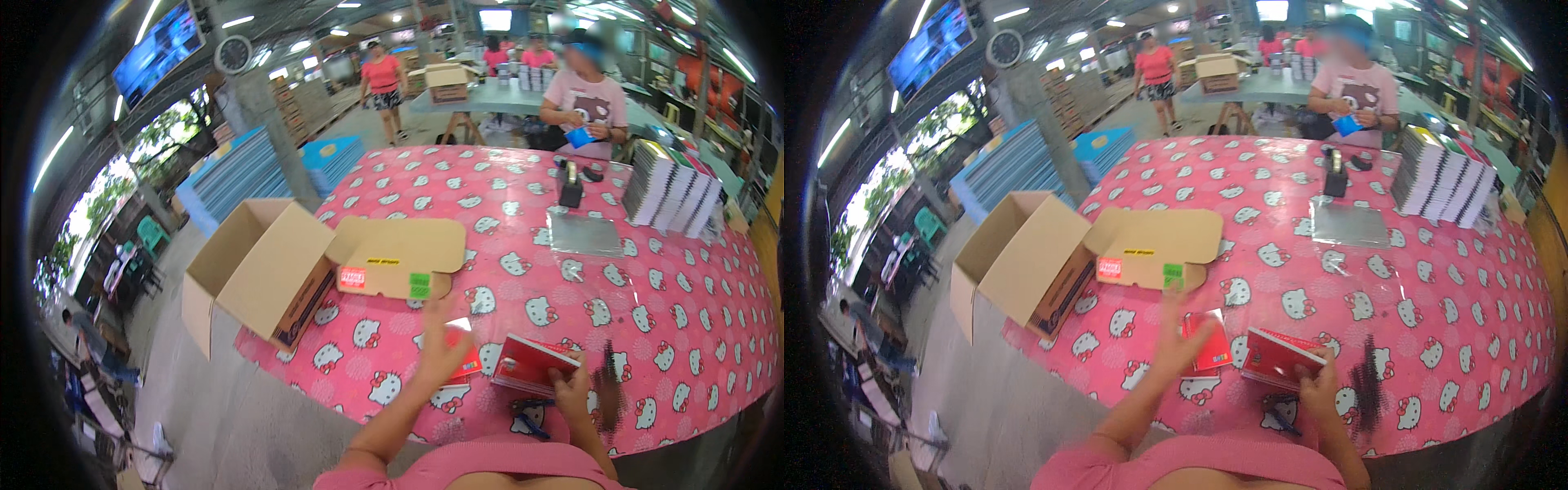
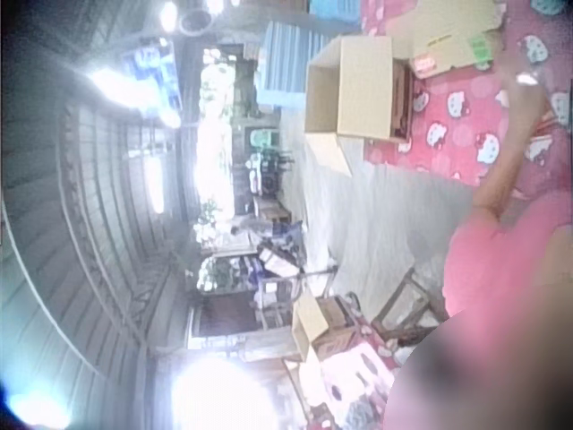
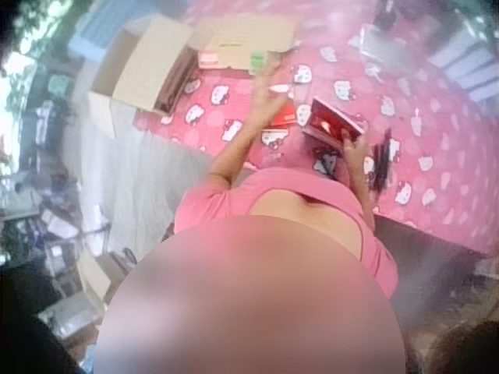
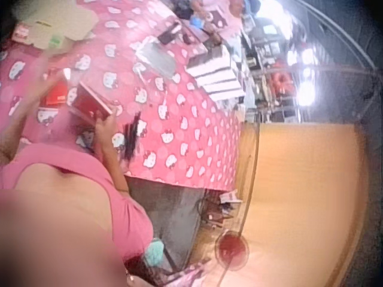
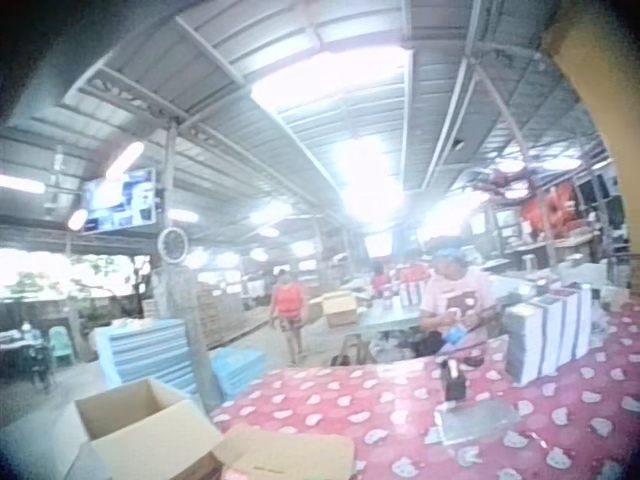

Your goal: The person retrieves red spiral-bound notebooks from a cardboard box and places them on a table. They then use a handheld stapler to attach a small white label to the spine of each notebook. The person repeats this process for several notebooks, stacking the finished items on the table.

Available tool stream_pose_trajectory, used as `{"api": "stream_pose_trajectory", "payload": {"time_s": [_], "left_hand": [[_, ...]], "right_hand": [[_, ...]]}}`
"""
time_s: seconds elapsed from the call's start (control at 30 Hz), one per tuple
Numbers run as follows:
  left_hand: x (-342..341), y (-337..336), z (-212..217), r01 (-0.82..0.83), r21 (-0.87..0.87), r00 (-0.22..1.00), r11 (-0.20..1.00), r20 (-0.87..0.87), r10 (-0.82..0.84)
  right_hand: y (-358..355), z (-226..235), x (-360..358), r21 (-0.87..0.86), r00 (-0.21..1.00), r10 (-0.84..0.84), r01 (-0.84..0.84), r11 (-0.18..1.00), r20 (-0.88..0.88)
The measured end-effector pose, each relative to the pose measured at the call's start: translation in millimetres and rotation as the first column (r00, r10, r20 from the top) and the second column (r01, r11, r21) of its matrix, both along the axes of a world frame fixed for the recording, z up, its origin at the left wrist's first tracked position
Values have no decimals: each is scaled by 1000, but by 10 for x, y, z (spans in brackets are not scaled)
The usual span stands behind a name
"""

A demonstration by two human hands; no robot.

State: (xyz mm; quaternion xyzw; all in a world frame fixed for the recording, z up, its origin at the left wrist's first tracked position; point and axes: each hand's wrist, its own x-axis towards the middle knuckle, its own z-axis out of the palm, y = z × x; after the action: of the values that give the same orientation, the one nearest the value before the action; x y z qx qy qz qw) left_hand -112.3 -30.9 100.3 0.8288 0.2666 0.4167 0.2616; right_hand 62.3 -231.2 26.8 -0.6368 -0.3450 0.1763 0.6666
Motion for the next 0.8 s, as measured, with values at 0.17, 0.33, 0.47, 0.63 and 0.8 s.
{"api": "stream_pose_trajectory", "payload": {"time_s": [0.17,0.33,0.47,0.63,0.8], "left_hand": [[-767,783,453,-365,215,930,906,42,365],[-1942,1647,872,-846,417,270,332,-203,941],[-2306,1778,1155,-919,331,-7,212,-553,833],[-2470,1991,1115,-939,288,34,189,-468,883],[-2541,2188,1012,-957,257,56,132,-284,957]], "right_hand": [[-17,89,-24,-14,1000,-4,3,1000,-15],[36,152,-88,-17,996,23,-24,1000,-81],[-6,131,-76,-12,999,-12,11,1000,-33],[-12,117,-77,-27,999,0,-2,1000,-52],[-12,117,-68,-48,1000,-1,0,999,-23]]}}
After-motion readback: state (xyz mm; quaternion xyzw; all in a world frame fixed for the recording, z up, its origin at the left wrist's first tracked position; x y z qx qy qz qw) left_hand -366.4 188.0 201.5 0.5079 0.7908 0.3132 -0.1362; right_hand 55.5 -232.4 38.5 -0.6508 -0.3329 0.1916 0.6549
